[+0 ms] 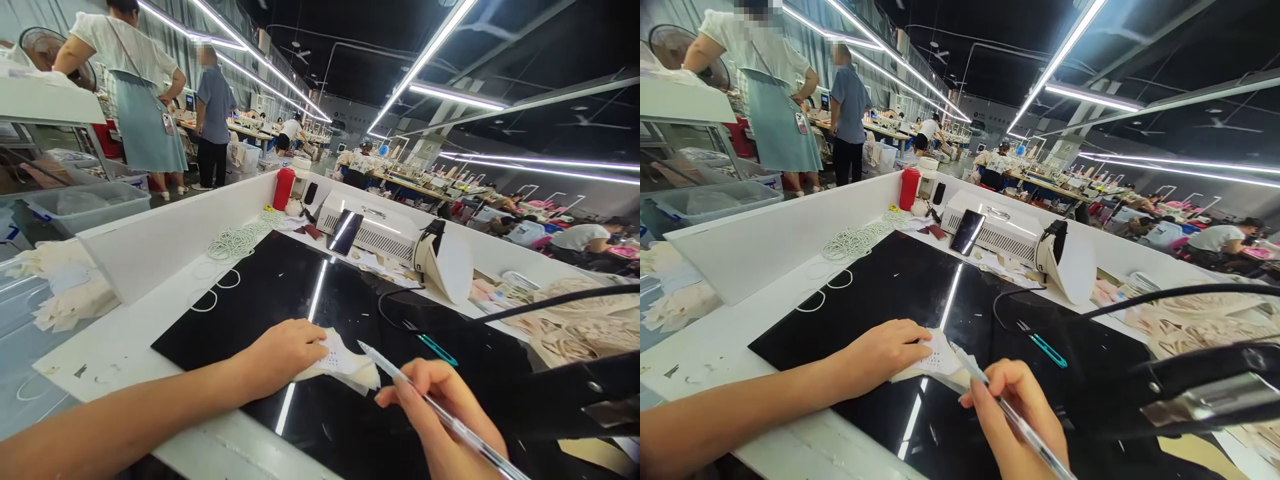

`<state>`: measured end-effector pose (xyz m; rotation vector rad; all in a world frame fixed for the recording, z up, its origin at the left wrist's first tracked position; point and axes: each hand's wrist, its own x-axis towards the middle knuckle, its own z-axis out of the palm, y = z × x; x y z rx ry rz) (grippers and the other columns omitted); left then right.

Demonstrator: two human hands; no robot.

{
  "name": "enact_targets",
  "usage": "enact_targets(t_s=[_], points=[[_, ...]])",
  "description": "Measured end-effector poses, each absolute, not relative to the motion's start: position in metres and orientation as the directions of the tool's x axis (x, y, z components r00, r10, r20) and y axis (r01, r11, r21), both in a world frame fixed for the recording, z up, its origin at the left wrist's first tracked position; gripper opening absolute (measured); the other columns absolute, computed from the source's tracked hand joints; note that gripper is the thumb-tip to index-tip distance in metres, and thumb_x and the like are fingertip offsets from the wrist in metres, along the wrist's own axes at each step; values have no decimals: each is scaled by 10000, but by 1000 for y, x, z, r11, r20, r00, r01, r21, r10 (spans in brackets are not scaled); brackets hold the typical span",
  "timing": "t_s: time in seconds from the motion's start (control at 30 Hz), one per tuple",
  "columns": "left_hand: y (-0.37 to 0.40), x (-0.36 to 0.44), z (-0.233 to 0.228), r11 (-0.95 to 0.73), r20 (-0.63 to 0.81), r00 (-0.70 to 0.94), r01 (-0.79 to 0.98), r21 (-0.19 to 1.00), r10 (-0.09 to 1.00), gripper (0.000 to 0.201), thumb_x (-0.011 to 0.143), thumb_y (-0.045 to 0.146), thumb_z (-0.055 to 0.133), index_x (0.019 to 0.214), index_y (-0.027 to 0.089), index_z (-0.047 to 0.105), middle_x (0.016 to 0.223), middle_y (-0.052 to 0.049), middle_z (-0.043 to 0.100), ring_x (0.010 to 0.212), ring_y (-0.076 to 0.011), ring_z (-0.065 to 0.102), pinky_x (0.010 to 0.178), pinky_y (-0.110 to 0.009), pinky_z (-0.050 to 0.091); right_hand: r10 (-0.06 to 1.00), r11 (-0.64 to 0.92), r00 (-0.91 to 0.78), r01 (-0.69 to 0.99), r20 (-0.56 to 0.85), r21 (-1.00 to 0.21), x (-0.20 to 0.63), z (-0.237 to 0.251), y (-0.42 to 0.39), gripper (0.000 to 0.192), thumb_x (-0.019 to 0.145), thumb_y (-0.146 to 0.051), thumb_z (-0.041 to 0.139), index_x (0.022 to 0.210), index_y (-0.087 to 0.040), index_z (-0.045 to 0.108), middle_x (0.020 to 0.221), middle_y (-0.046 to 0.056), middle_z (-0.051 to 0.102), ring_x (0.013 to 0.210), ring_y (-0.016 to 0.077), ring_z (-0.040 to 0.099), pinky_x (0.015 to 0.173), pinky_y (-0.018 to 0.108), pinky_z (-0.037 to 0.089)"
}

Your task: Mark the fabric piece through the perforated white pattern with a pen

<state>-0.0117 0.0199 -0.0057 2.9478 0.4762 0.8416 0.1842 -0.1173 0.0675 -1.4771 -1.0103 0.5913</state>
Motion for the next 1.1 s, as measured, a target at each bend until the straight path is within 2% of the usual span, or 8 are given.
enact_targets(t_s=[0.03,0.1,0.23,0.3,0.47,0.57,0.7,1.1], points=[[19,-11,-5,-951,509,805,285,116,304,163,944,100,697,1100,146,704,1255,-103,690,1068,-261,682,883,-382,589,869,61,472,198,150,-978,181,69,-106,408,821,-497,818,745,-240,511,677,-43,601,633,153,679,596,207,531],[18,-10,-4,-948,498,809,296,115,313,126,953,107,683,1070,151,705,1250,-97,689,1051,-250,682,865,-367,582,910,25,407,142,81,-990,182,69,-87,364,824,-521,806,833,-243,571,597,-64,539,627,157,663,612,216,532],[15,-9,0,-943,467,820,303,138,331,158,989,114,630,1123,170,693,1218,-79,691,996,-225,677,850,-356,566,968,-60,248,143,-23,-988,187,63,-66,483,862,-620,703,1101,-201,699,814,49,725,806,229,721,792,333,608],[14,-8,1,-942,464,821,306,137,334,152,1007,121,601,1122,165,690,1179,-78,696,984,-224,671,833,-350,561,974,-95,221,161,-58,-982,185,61,-62,453,858,-620,700,1035,-204,715,913,65,741,867,241,725,830,349,603],[11,-9,4,-942,457,824,311,129,335,160,1016,114,571,1132,154,674,1118,-71,691,986,-229,656,809,-346,555,975,-76,222,400,16,-913,181,61,-54,402,830,-567,736,705,-219,578,665,-21,620,682,176,642,615,255,454],[10,-10,6,-944,450,831,306,121,327,162,1012,103,556,1127,144,663,1133,-84,687,993,-231,651,801,-339,546,975,-64,217,501,54,-863,182,54,-49,396,862,-545,681,684,-233,512,595,-30,599,594,160,560,565,260,373],[9,-10,8,-944,434,840,310,111,327,137,1000,91,552,1058,137,667,1066,-83,683,956,-231,647,772,-340,539,967,-73,247,500,62,-863,184,40,-46,376,868,-483,638,651,-241,447,560,-43,544,560,141,472,556,254,352],[7,-8,9,-947,448,835,300,116,319,124,1013,102,537,1009,140,655,1061,-89,682,978,-226,647,842,-350,555,960,-67,264,536,91,-841,187,27,-45,382,883,-469,616,635,-236,443,548,-56,458,543,128,412,541,251,317]])
